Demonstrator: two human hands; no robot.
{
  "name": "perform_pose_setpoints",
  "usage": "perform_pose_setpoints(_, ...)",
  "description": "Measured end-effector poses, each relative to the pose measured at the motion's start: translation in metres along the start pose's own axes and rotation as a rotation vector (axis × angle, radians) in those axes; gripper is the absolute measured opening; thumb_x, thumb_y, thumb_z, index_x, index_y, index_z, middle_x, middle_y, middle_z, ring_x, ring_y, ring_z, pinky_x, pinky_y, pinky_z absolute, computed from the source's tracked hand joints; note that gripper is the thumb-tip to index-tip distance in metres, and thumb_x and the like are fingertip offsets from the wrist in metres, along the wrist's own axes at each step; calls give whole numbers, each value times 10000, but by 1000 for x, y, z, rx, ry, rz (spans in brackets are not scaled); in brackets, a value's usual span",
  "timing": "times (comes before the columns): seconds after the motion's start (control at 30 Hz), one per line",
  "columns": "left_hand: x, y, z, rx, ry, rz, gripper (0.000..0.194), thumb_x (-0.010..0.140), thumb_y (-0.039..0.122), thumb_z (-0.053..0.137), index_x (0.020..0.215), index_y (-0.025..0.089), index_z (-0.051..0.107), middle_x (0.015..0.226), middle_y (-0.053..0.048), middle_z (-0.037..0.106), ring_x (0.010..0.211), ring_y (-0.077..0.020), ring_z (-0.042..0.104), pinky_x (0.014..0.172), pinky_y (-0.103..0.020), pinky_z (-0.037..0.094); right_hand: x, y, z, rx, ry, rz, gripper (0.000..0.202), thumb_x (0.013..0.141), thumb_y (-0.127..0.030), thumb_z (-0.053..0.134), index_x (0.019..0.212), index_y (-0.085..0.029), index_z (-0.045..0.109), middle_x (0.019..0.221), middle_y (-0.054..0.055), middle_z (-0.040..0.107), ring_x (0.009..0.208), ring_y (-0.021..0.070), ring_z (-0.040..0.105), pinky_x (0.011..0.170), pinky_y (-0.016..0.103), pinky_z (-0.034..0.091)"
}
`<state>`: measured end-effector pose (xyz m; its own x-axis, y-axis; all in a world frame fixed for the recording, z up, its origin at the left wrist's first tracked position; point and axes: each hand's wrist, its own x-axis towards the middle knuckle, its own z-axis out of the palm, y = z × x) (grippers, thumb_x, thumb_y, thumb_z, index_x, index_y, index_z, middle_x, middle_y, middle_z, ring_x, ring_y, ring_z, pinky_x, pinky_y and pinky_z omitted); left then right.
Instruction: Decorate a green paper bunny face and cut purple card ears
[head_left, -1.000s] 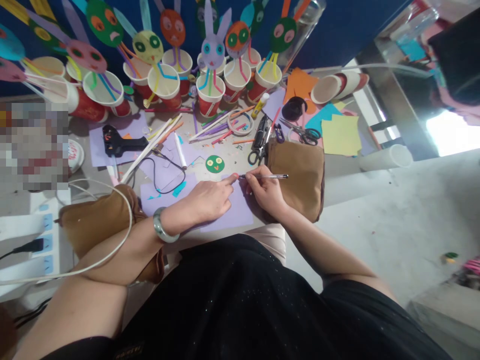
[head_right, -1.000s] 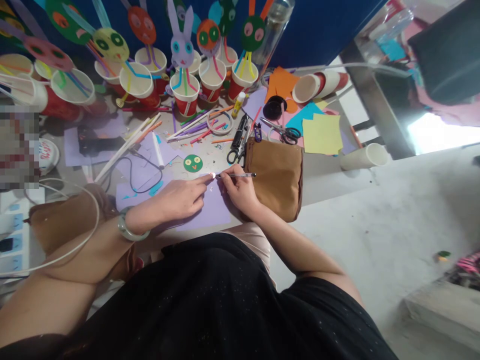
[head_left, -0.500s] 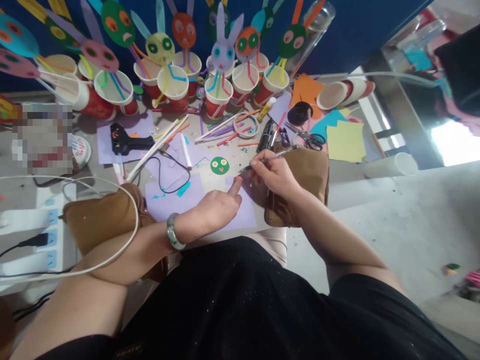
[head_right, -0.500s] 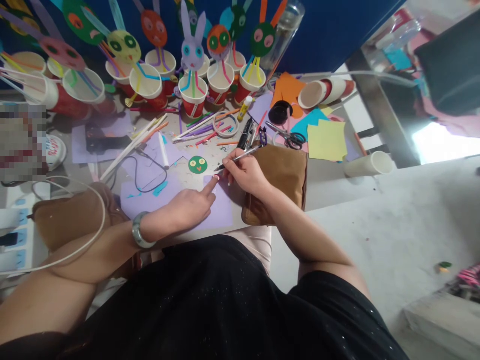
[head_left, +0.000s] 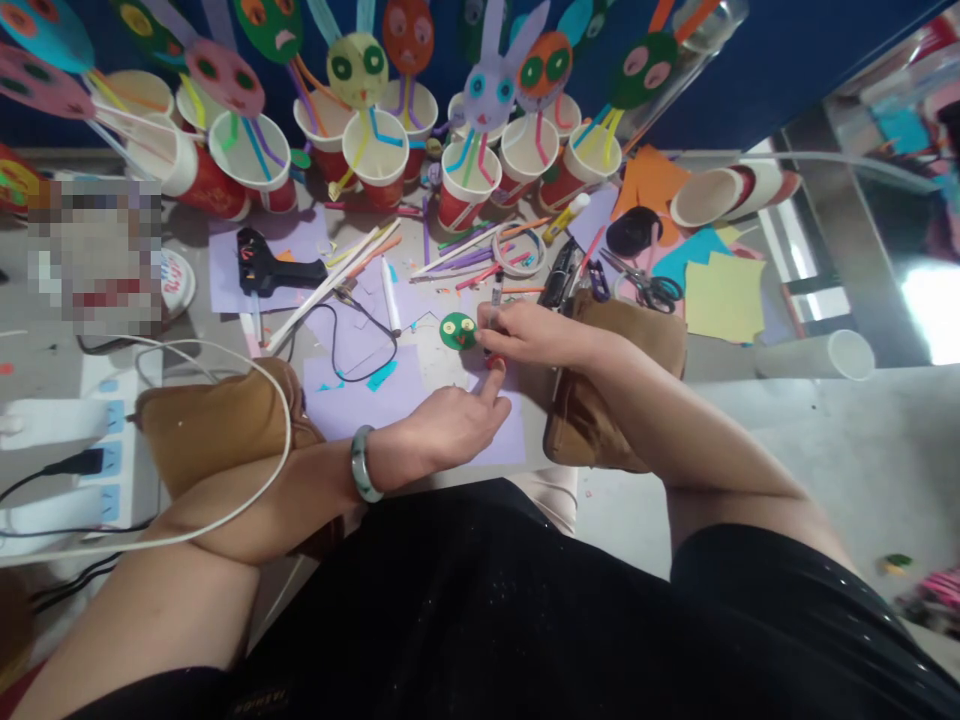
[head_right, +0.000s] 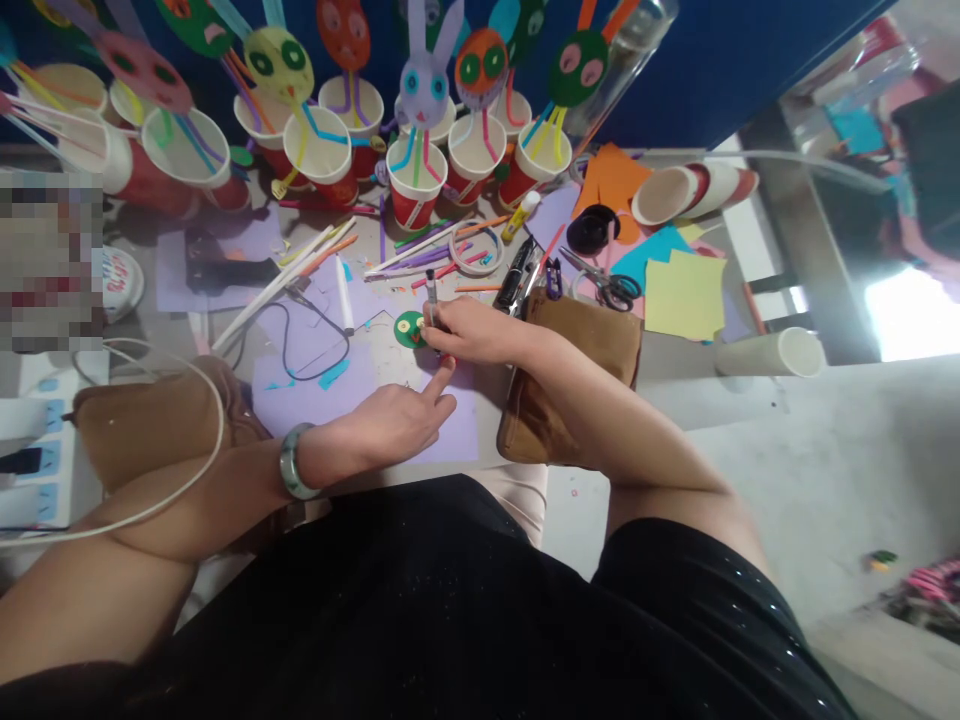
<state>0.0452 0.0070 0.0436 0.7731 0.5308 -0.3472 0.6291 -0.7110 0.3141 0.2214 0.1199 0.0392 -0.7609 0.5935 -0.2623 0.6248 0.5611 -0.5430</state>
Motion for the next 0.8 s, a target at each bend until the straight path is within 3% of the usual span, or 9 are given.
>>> perform_pose_setpoints(0.13, 0, -1, 1, -25, 16, 9, 378, 1083, 204, 331, 1331, 144, 609, 1543, -273, 566, 837, -247, 766, 674, -361, 543, 4, -6, 0, -53, -83, 32, 305, 1003, -272, 486, 713, -213, 563, 632, 25, 593, 616, 170, 479, 674, 307, 359)
perform_pose_setpoints(0.33, 0, 0, 0, -44, 13, -5, 374, 1086, 196, 332, 1331, 155, 612, 1468, -253, 619, 825, -239, 759, 687, -364, 552, 4, -9, -1, -91, -106, 52, 301, 1002, -277, 487, 739, -201, 612, 628, 37, 611, 628, 184, 495, 683, 315, 354)
perform_pose_setpoints(0.8, -1, 0, 0, -55, -7, -20, 397, 1071, 172, 345, 1352, 150, 626, 1455, -252, 641, 855, -250, 762, 709, -366, 543, -4, 12, 6, 14, 50, 8, 378, 1000, -303, 507, 637, -239, 421, 735, 34, 617, 594, 143, 406, 640, 315, 340)
